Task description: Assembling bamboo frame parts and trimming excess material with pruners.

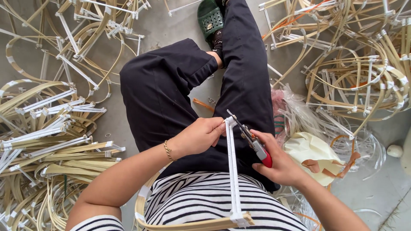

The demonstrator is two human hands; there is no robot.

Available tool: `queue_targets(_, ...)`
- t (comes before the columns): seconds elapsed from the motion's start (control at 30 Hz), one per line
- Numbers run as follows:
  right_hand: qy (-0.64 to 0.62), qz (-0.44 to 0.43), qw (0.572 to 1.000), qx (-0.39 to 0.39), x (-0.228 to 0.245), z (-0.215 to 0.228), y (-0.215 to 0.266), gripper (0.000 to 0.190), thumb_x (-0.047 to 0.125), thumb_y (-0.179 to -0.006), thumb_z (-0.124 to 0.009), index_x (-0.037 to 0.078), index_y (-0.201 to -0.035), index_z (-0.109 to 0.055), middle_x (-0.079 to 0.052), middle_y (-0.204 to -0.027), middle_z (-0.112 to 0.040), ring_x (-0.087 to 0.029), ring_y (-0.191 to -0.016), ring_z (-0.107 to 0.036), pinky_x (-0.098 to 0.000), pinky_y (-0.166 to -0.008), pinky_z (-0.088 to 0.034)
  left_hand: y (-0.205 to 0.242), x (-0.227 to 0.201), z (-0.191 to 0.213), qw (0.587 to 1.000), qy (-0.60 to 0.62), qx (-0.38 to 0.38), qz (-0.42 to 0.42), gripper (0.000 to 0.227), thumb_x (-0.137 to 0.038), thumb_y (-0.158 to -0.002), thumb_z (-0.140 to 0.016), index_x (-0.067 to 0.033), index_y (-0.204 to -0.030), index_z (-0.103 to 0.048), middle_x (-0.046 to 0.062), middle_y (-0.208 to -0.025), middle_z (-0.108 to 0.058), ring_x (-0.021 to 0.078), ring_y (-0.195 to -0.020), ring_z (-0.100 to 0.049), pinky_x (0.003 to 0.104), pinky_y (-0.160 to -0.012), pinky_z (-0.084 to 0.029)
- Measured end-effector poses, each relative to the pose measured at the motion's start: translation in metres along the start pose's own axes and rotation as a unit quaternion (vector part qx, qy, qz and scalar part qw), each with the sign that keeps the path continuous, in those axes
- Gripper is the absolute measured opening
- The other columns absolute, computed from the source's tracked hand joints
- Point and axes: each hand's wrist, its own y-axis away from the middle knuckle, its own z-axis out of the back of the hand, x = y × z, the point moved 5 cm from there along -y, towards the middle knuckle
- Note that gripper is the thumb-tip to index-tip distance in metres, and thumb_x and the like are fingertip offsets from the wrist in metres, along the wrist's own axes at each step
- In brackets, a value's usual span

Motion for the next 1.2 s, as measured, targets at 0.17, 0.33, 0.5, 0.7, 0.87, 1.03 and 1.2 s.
queue_targets(0.17, -0.127, -0.046, 0.991, -0.003, -0.029, -0.020, -0.008, 0.096, 0.009, -0.075, -0.078, 0.012, -0.157, -0.028, -0.011, -0.129, -0.059, -0.024, -0.124, -0.056, -0.0364, -0.107, -0.040, -0.018, 0.020, -0.007, 1.000, 0.015, -0.007, 0.009, 0.034, -0.028, -0.107, -0.043, -0.0065, -0.088, -0.062, 0.001, -0.060, -0.060, 0.0094, -0.055, -0.056, 0.028, -0.057, -0.048)
queue_targets(0.33, -0.119, -0.052, 0.991, -0.038, -0.056, -0.028, -0.024, 0.068, 0.010, -0.079, -0.075, 0.007, -0.142, -0.052, -0.009, -0.106, -0.071, -0.022, -0.100, -0.070, -0.0337, -0.092, -0.054, -0.031, 0.042, -0.005, 0.999, 0.039, -0.016, 0.026, 0.035, -0.028, -0.106, -0.046, -0.0060, -0.084, -0.062, 0.001, -0.059, -0.058, 0.0094, -0.053, -0.054, 0.028, -0.054, -0.047)
queue_targets(0.5, -0.013, -0.014, 0.997, -0.071, -0.060, -0.021, -0.035, 0.056, 0.011, -0.078, -0.074, 0.007, -0.131, -0.057, -0.010, -0.094, -0.074, -0.027, -0.086, -0.075, -0.0359, -0.081, -0.058, -0.037, 0.056, -0.001, 0.999, 0.028, -0.042, 0.014, 0.034, -0.028, -0.106, -0.048, -0.0064, -0.083, -0.062, -0.001, -0.058, -0.056, 0.0069, -0.052, -0.052, 0.026, -0.052, -0.044)
queue_targets(0.7, 0.070, -0.115, 0.985, -0.104, -0.067, -0.013, -0.025, 0.043, 0.019, -0.086, -0.074, 0.008, -0.126, -0.060, -0.013, -0.103, -0.074, -0.031, -0.098, -0.073, -0.0378, -0.088, -0.057, -0.029, 0.068, 0.034, 0.967, 0.220, -0.087, -0.095, 0.019, -0.020, -0.104, -0.058, -0.0068, -0.109, -0.071, -0.008, -0.087, -0.065, 0.0021, -0.074, -0.057, 0.023, -0.065, -0.051)
queue_targets(0.87, 0.137, -0.034, 0.989, -0.041, -0.026, -0.017, 0.027, 0.081, 0.021, -0.074, -0.076, 0.010, -0.146, -0.042, -0.019, -0.134, -0.055, -0.038, -0.127, -0.053, -0.0449, -0.106, -0.042, 0.079, 0.097, 0.283, 0.925, 0.232, -0.277, -0.118, 0.047, -0.039, -0.108, -0.051, 0.0014, -0.132, -0.055, 0.011, -0.095, -0.060, 0.0193, -0.079, -0.058, 0.034, -0.072, -0.051)
queue_targets(1.03, 0.261, 0.042, 0.964, -0.022, -0.030, 0.002, 0.035, 0.091, 0.036, -0.070, -0.087, 0.009, -0.147, -0.048, -0.028, -0.147, -0.046, -0.052, -0.138, -0.039, -0.0586, -0.109, -0.030, 0.121, 0.172, 0.394, 0.922, 0.009, -0.381, -0.075, 0.055, -0.035, -0.106, -0.059, 0.0045, -0.142, -0.050, 0.020, -0.125, -0.054, 0.0296, -0.112, -0.051, 0.040, -0.095, -0.042)
queue_targets(1.2, -0.049, -0.052, 0.982, -0.173, -0.127, 0.091, -0.042, 0.040, 0.022, -0.091, -0.069, 0.009, -0.128, -0.068, -0.009, -0.129, -0.071, -0.019, -0.118, -0.068, -0.0344, -0.100, -0.052, 0.037, 0.097, 0.259, 0.852, -0.211, -0.478, -0.031, 0.066, -0.032, -0.104, -0.067, 0.0077, -0.152, -0.045, 0.030, -0.155, -0.047, 0.0399, -0.145, -0.043, 0.046, -0.118, -0.033)
